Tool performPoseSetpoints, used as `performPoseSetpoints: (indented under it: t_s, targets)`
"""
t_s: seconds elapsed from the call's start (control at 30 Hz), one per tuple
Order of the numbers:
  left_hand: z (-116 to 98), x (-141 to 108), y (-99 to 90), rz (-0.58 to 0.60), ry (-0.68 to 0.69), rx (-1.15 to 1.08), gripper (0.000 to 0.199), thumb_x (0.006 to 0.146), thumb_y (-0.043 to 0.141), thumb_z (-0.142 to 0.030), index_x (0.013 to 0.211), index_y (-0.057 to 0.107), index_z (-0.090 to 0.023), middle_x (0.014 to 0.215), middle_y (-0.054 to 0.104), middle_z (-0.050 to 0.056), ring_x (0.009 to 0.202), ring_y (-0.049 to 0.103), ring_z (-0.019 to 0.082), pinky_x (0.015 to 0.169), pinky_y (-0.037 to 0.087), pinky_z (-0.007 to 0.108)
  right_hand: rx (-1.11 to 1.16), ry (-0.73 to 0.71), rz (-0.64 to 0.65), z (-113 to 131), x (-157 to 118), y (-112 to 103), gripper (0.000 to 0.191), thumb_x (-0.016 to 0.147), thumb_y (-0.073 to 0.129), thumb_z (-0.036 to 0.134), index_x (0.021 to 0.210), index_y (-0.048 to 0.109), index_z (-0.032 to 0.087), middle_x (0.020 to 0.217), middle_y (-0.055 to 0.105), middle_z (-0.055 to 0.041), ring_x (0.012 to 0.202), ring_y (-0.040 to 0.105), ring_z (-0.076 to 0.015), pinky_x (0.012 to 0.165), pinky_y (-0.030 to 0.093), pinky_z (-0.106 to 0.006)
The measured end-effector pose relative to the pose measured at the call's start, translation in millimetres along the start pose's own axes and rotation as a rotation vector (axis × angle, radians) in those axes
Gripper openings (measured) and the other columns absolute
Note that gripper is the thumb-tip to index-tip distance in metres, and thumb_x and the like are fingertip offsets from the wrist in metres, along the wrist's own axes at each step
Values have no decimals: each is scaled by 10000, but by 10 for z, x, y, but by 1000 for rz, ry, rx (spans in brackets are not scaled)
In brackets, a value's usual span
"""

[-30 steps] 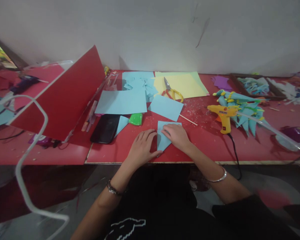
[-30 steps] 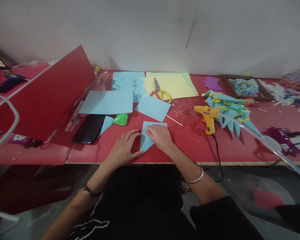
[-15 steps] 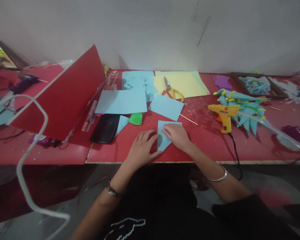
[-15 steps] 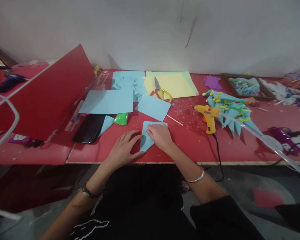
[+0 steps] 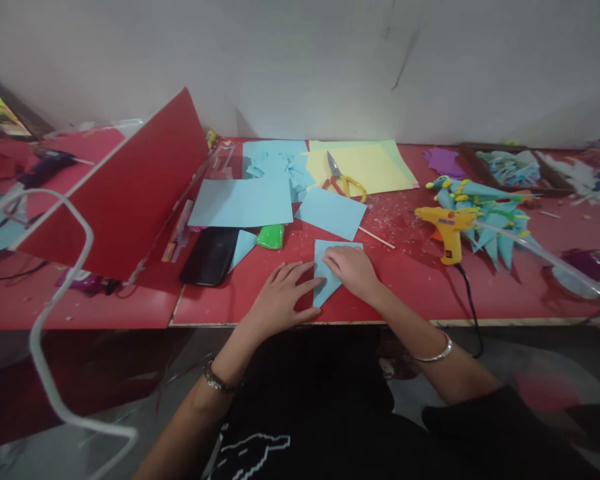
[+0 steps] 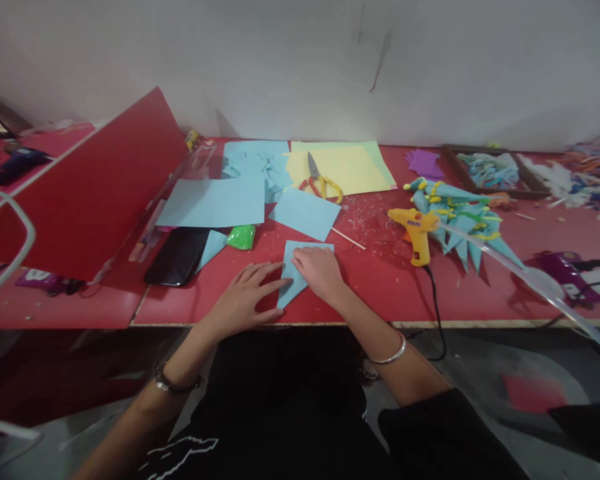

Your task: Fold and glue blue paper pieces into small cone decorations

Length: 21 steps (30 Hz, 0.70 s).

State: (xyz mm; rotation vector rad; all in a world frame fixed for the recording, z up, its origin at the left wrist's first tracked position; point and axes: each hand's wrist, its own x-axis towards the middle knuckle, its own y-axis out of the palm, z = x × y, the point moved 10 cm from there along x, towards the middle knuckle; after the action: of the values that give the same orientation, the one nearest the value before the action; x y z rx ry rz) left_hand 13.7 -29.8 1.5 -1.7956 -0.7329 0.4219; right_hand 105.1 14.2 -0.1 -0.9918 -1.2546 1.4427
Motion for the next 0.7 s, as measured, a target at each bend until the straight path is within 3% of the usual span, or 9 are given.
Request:
performPoseSetpoints:
  t_s: [0.43,0.7]
  targets:
    - [-164,-146,47,46,124,92,352,834,434,-392,1183,473,-361,1349,386,-10,1251,308,191,1032,226,435,5,2,-23,-16,2,-1,207,869,400,289,772,547,181,792,627,-25,773,529,-162,601,221,-271]
    - [-225,-242,-99,5,152,47,258,830,454,-368,1053,579,-329,1251,504,-14,1138,454,190,989,284,441,12,-17,-31,1,0,0,200,870,399,269,765,543,179,778,622,-18,754,528,-156,591,211,-273]
